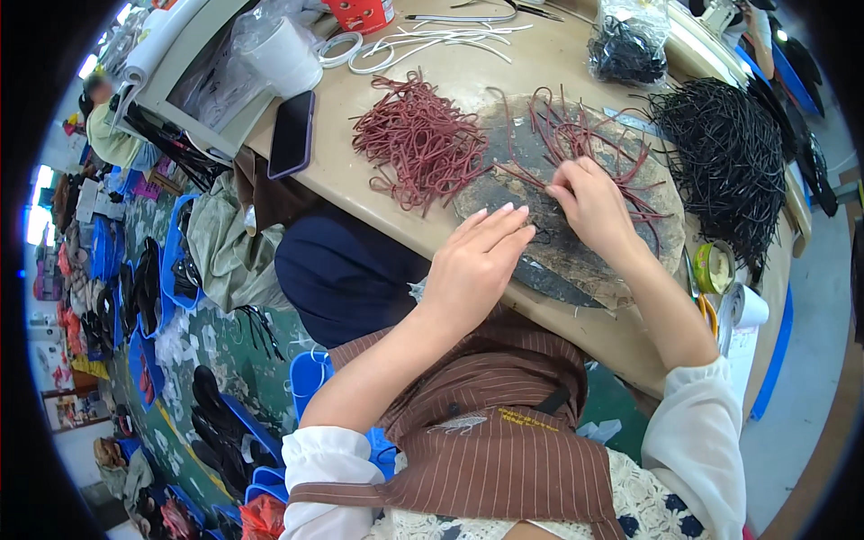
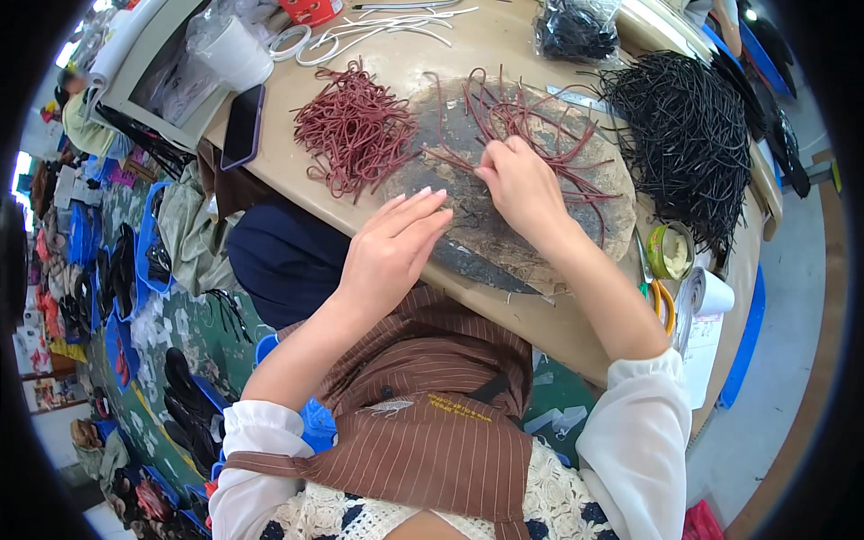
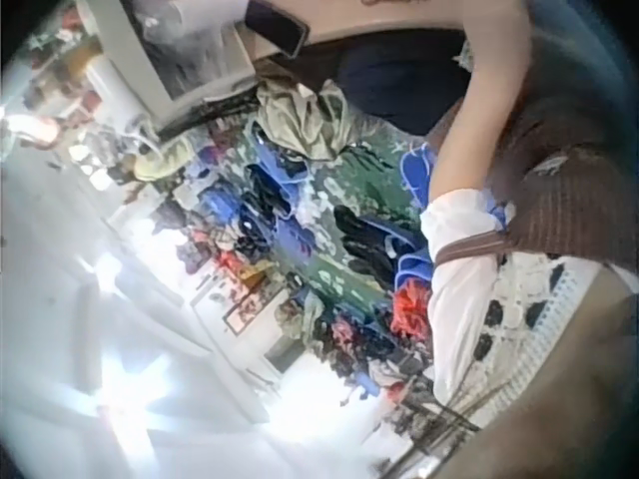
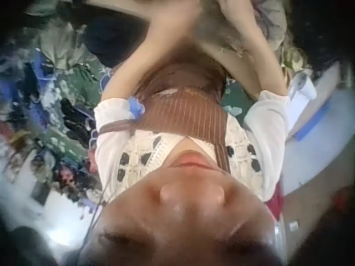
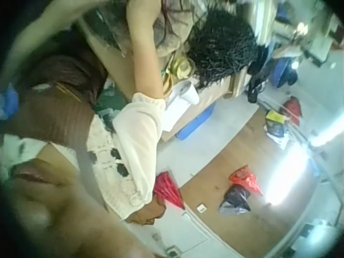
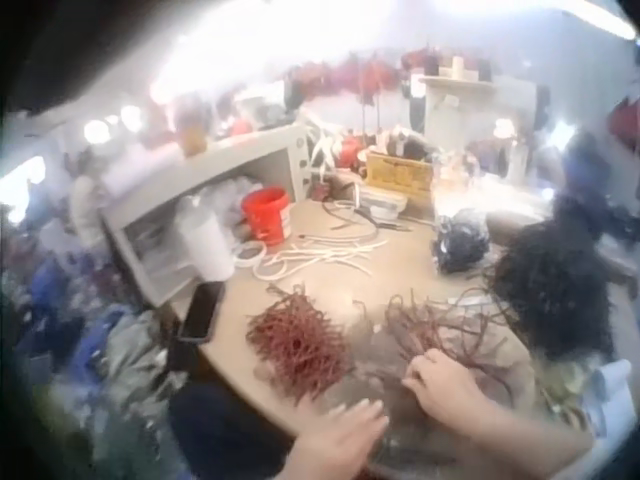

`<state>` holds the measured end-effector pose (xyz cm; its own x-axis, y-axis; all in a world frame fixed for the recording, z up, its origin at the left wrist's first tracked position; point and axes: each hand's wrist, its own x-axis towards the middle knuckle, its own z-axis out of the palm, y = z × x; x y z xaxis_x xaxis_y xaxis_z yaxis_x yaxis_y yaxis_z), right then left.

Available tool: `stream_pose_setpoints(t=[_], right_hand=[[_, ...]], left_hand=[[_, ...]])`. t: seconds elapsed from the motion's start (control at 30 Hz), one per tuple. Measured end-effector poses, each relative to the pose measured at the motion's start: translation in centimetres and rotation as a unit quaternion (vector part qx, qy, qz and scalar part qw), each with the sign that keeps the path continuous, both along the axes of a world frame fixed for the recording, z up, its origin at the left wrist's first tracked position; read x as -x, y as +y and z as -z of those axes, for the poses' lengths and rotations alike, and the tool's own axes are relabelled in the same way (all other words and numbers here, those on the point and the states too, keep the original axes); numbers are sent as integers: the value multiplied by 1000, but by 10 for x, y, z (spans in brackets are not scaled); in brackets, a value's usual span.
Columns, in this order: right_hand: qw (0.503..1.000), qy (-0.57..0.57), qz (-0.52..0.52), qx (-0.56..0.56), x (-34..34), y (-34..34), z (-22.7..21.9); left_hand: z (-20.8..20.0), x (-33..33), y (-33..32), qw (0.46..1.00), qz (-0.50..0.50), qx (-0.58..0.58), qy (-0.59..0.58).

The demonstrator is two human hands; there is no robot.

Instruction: The person sits at a workbench and repeatedly ties knots in short red cords by hand. They pick up individual cords, form loops, and pull them tight to create a knotted shape, then place the finished items into a pile on the table.

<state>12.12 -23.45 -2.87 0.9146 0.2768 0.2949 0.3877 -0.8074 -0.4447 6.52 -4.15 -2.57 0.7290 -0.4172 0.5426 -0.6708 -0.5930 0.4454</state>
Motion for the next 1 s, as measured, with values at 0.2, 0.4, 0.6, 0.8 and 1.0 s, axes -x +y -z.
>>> stream_pose_setpoints(t=[0.2,0.4,0.6,0.8,1.0], right_hand=[[990,45,-109,-76,35,-6,-29],[986,49,-157,-30,38,-20,-63],[895,370,-131,-213,53,-29,-108],[790,477,-150,-355,50,-11,-99],[619,508,-182,-571,60,-3,-61]], left_hand=[[5,-15,-16,997,-19,-6,-70],[-15,-31,-7,992,3,2,-128],[-61,-30,10,981,93,-8,-172],[-67,-11,4,993,72,42,-78],[-42,16,5,762,52,356,539]])
